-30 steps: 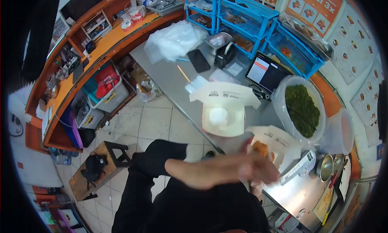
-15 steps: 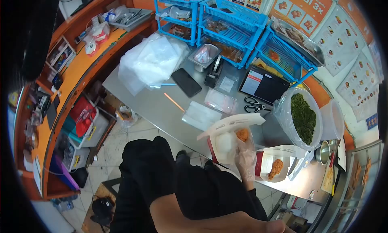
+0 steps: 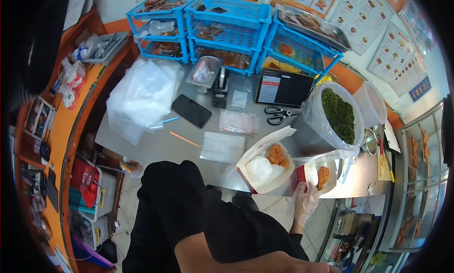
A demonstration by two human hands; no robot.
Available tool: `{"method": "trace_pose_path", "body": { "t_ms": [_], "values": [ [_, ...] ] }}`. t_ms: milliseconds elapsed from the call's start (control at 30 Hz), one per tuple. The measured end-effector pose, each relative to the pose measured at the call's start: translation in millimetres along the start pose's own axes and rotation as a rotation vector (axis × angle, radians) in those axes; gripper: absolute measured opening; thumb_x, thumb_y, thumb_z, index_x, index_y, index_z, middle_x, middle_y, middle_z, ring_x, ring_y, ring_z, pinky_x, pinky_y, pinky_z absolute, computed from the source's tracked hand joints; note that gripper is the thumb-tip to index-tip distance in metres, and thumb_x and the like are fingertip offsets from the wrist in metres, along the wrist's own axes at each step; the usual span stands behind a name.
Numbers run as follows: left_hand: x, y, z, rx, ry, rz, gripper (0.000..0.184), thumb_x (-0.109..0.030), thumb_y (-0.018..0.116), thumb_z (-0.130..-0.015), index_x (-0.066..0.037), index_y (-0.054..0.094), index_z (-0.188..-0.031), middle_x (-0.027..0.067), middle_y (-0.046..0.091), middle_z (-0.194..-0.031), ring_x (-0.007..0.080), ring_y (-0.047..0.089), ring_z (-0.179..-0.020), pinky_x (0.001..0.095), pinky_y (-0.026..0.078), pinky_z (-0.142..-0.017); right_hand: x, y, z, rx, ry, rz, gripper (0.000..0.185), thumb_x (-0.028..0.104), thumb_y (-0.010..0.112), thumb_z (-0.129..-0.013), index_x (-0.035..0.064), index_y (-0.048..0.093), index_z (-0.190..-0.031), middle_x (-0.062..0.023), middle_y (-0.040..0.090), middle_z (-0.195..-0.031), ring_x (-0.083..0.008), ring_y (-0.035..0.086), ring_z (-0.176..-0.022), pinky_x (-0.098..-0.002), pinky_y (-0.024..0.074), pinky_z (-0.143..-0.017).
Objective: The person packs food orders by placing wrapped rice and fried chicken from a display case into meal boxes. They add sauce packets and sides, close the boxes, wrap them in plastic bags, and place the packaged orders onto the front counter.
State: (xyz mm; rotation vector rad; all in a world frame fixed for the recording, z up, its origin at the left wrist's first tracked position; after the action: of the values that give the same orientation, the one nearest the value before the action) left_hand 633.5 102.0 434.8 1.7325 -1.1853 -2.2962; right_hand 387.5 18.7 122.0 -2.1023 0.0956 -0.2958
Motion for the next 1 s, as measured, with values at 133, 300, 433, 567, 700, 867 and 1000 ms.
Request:
{"method": "trace_pose_path", "body": {
  "t_ms": [133,300,433,567,700,867,1000],
  "values": [
    [9,15,6,0.121,0.006,0.115,0.015,-0.007,0.054,-0.082,0.006,0.049,-0.088,0.0118,0.042,-0.085,0.0121,0.041,-0.037,0.0207,0.047,-0.032,3,12,-7,0.033,-0.164,-0.105,0.019,0.017,0.058,-0.073,0.0042,0.063,-0.086,-0.0164,0.057,-0.063,-0.033,0.055,-0.061,-0.0414,0.0431,-0.062],
    [30,46,47,0.101,0.024,-0.034,0.019,-0.009,0.057,-0.081,0.007,0.048,-0.087,0.0108,0.044,-0.085,0.0123,0.041,-0.036,0.0205,0.045,-0.031,-5,21,-12,0.224,-0.154,-0.232,0.024,0.022,0.058,-0.074,0.0045,0.063,-0.088,-0.0174,0.059,-0.068,-0.0327,0.057,-0.065,-0.0416,0.0436,-0.063],
    [65,75,98,-0.042,-0.02,-0.088,0.029,-0.009,0.059,-0.08,0.005,0.042,-0.099,0.0088,0.044,-0.081,0.0119,0.041,-0.036,0.0201,0.044,-0.03,-41,35,-29,0.57,-0.217,-0.287,0.025,0.023,0.053,-0.08,0.0024,0.062,-0.092,-0.0205,0.06,-0.076,-0.0328,0.058,-0.069,-0.0388,0.0446,-0.064],
    [106,111,150,-0.107,-0.099,-0.186,0.044,-0.008,0.06,-0.078,0.002,0.034,-0.111,0.007,0.044,-0.078,0.0109,0.041,-0.036,0.0202,0.044,-0.03,-118,51,-63,0.904,-0.057,-0.866,0.03,0.023,0.047,-0.087,-0.0032,0.061,-0.091,-0.0132,0.062,-0.074,-0.019,0.059,-0.067,-0.0287,0.0443,-0.062],
    [142,145,184,-0.161,-0.075,-0.129,0.061,-0.006,0.061,-0.077,-0.002,0.021,-0.122,0.0052,0.044,-0.076,0.0092,0.04,-0.036,0.0207,0.044,-0.029,-190,42,-119,0.771,0.275,-1.028,0.031,0.026,0.049,-0.088,-0.0016,0.062,-0.084,-0.0072,0.059,-0.067,-0.012,0.054,-0.06,-0.0253,0.044,-0.056],
    [173,200,210,0.144,-0.324,0.015,0.054,-0.009,0.055,-0.079,0.0,0.023,-0.122,0.0069,0.044,-0.08,0.0115,0.04,-0.046,0.0233,0.042,-0.039,-307,85,-198,0.183,0.316,-0.508,0.041,0.034,0.055,-0.081,-0.0038,0.059,-0.095,-0.0184,0.062,-0.08,-0.0285,0.06,-0.068,-0.0366,0.0455,-0.061],
    [196,229,237,0.434,-0.546,0.139,0.05,-0.011,0.051,-0.081,0.001,0.024,-0.121,0.0083,0.044,-0.083,0.0133,0.04,-0.054,0.0253,0.04,-0.046,-294,94,-208,0.614,0.488,-0.155,0.061,0.051,0.053,-0.075,0.0026,0.053,-0.112,-0.0252,0.054,-0.104,-0.0356,0.053,-0.097,-0.0405,0.0414,-0.08]
  ]
}}
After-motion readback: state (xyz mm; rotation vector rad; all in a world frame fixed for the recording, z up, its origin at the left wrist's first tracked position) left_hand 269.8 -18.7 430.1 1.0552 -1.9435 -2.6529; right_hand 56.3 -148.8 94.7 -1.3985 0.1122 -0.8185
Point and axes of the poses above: each hand's wrist, its own z-axis away from the middle knuckle, its own y-axis out of the palm, x = y × z, the point moved 6 cm from there along -z, towards the middle knuckle
